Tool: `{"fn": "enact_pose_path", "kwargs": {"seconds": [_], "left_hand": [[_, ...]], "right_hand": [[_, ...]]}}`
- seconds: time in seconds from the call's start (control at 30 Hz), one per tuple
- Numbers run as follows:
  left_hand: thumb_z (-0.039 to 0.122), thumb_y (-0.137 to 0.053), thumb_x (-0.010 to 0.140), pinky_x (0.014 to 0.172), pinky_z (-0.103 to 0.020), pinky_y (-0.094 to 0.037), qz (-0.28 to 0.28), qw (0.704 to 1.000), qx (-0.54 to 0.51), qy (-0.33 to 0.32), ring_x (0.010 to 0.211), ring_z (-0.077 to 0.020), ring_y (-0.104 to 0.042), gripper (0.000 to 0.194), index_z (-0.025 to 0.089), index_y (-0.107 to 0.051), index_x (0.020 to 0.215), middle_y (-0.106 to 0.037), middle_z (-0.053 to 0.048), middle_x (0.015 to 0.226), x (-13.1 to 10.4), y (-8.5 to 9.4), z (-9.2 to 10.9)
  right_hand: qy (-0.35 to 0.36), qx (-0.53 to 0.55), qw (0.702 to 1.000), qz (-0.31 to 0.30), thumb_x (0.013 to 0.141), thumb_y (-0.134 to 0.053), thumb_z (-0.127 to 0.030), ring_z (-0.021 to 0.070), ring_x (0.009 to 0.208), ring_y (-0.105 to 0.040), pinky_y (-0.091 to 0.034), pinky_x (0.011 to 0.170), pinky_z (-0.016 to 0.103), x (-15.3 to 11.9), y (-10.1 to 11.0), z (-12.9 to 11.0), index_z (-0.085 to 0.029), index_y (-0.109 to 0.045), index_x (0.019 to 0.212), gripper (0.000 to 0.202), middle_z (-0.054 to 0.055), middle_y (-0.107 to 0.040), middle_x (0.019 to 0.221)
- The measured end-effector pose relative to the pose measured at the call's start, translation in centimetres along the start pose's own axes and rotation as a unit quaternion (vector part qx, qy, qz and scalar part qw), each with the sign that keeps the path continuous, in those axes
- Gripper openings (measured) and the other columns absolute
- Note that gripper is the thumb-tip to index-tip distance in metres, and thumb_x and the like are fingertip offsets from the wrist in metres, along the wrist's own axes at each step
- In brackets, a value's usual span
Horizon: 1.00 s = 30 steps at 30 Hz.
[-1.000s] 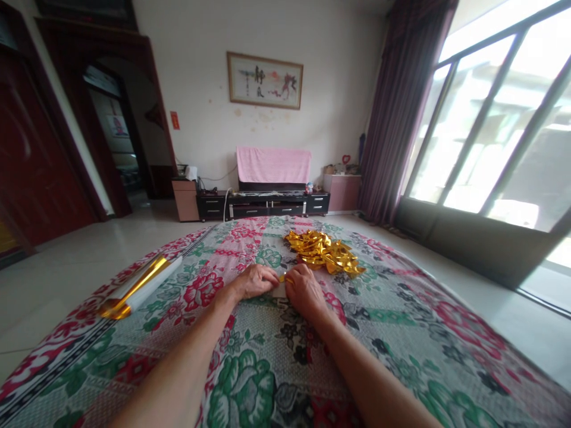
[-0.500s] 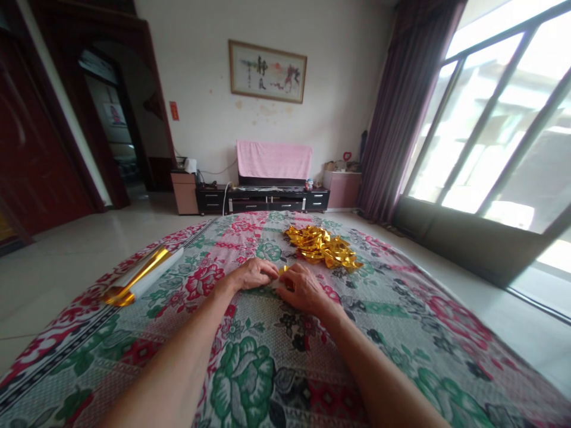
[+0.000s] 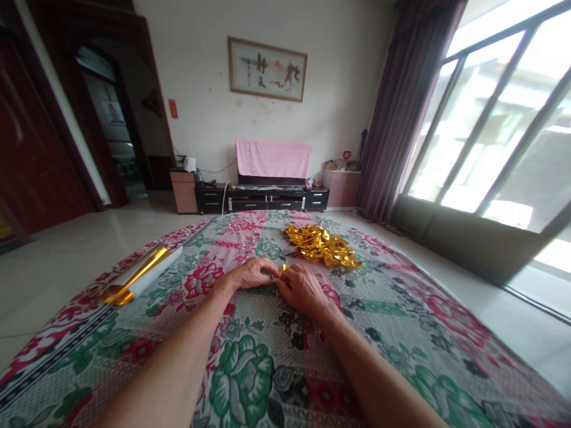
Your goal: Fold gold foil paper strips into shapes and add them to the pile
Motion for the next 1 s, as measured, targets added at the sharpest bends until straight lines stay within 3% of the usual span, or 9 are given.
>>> {"fn": "enact_pose_path", "kwargs": {"seconds": [0.2, 0.5, 0.87, 1.0], "left_hand": [[0.027, -0.062, 0.071, 0.087, -0.021, -0.042, -0.027, 0.999, -0.011, -0.012, 0.091, -0.0125, -0.058, 0.015, 0.021, -0.072, 0.080, -0.065, 0.000, 0.095, 0.2, -0.5, 0.0], [0.031, -0.062, 0.071, 0.086, -0.020, -0.041, -0.034, 0.999, 0.035, 0.025, 0.092, -0.0131, -0.057, 0.018, 0.024, -0.073, 0.083, -0.063, -0.001, 0.100, 0.2, -0.5, -0.2], [0.029, -0.059, 0.073, 0.077, -0.022, -0.043, 0.038, 0.993, 0.110, 0.018, 0.079, -0.0130, -0.058, 0.016, 0.019, -0.071, 0.073, -0.066, -0.002, 0.083, 1.0, -0.3, 0.4], [0.028, -0.060, 0.073, 0.081, -0.024, -0.040, 0.046, 0.989, 0.140, 0.030, 0.080, -0.0139, -0.058, 0.014, 0.019, -0.071, 0.071, -0.067, -0.002, 0.083, 1.0, -0.2, 0.6]], "right_hand": [[0.000, 0.068, 0.998, 0.010, 0.085, -0.044, -0.022, 0.0121, 0.071, -0.052, -0.034, 0.066, 0.021, 0.1, -0.3, 1.1, -0.018, -0.061, 0.081, 0.018, 0.003, -0.058, 0.076], [-0.001, 0.119, 0.992, 0.037, 0.073, -0.052, -0.012, 0.0127, 0.069, -0.050, -0.034, 0.064, 0.022, 0.0, -0.6, 2.2, -0.018, -0.060, 0.079, 0.011, 0.002, -0.056, 0.075], [0.015, 0.140, 0.989, 0.033, 0.072, -0.053, -0.012, 0.0116, 0.067, -0.047, -0.033, 0.062, 0.022, 0.2, -0.6, 2.1, -0.018, -0.059, 0.077, 0.009, 0.000, -0.054, 0.072], [0.019, 0.146, 0.989, 0.023, 0.071, -0.053, -0.011, 0.0120, 0.069, -0.048, -0.034, 0.065, 0.022, 0.2, -0.8, 2.1, -0.018, -0.060, 0.081, 0.014, 0.001, -0.055, 0.074]]}}
Point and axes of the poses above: each hand's wrist, its own x-axis towards the middle knuckle, its own y-axis out of the back of the hand, z = x × y, the point moved 10 cm from there along x, towards the middle knuckle
